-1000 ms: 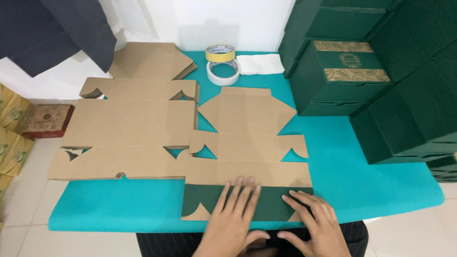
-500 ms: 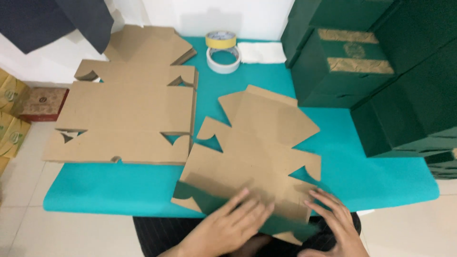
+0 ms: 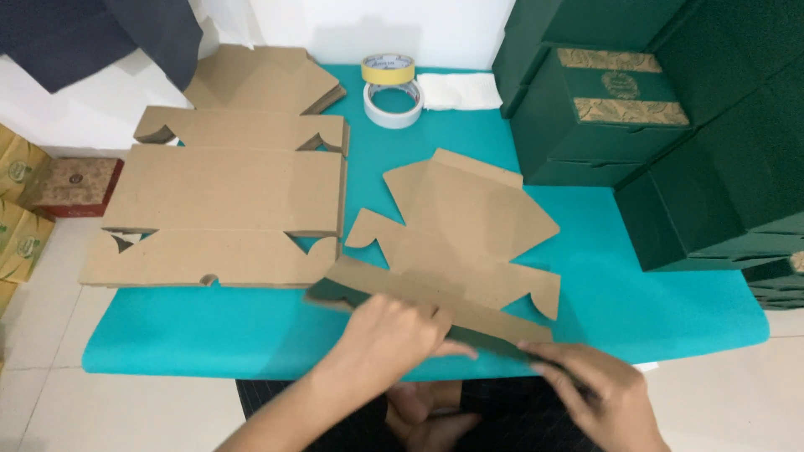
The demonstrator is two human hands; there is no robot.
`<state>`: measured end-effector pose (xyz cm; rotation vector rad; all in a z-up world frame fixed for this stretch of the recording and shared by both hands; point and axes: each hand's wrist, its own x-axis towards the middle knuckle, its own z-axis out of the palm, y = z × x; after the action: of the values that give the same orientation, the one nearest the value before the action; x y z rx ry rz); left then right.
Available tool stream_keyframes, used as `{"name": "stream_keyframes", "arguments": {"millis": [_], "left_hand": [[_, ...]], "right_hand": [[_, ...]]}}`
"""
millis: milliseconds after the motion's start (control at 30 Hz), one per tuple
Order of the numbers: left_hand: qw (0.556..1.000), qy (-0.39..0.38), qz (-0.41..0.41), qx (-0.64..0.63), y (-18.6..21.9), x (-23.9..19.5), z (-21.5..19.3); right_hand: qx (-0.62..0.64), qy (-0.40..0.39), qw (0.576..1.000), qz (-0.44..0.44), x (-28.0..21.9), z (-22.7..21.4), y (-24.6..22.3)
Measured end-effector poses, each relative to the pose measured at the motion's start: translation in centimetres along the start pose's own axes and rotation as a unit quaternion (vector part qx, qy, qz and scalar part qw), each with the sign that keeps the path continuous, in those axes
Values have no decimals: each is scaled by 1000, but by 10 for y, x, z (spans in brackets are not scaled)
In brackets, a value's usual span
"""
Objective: Folding flat cardboard sheets into boxes, inserting paper liners, and closing them.
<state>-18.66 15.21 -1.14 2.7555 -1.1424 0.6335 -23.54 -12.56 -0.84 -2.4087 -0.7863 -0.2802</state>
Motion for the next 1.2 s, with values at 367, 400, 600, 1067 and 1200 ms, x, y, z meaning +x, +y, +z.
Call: {"name": "stream_keyframes", "arguments": {"millis": [367,400,600,1067,1200], "left_hand": [[969,77,-68,224,-32,79,47],[969,78,-65,226,-31,76,55],[994,63,-88,-23,-32,63,98],[991,71,-19,-109,-49,62,63],[993,63,25,-93,-67,80,71]], "right_hand": [[84,113,920,366,60,32,101],[85,116,920,366,63,30,99],[-36,47,930,363,65,33,98],[83,67,906,410,33,30,51],[164,46,808,563,42,21,10]]}}
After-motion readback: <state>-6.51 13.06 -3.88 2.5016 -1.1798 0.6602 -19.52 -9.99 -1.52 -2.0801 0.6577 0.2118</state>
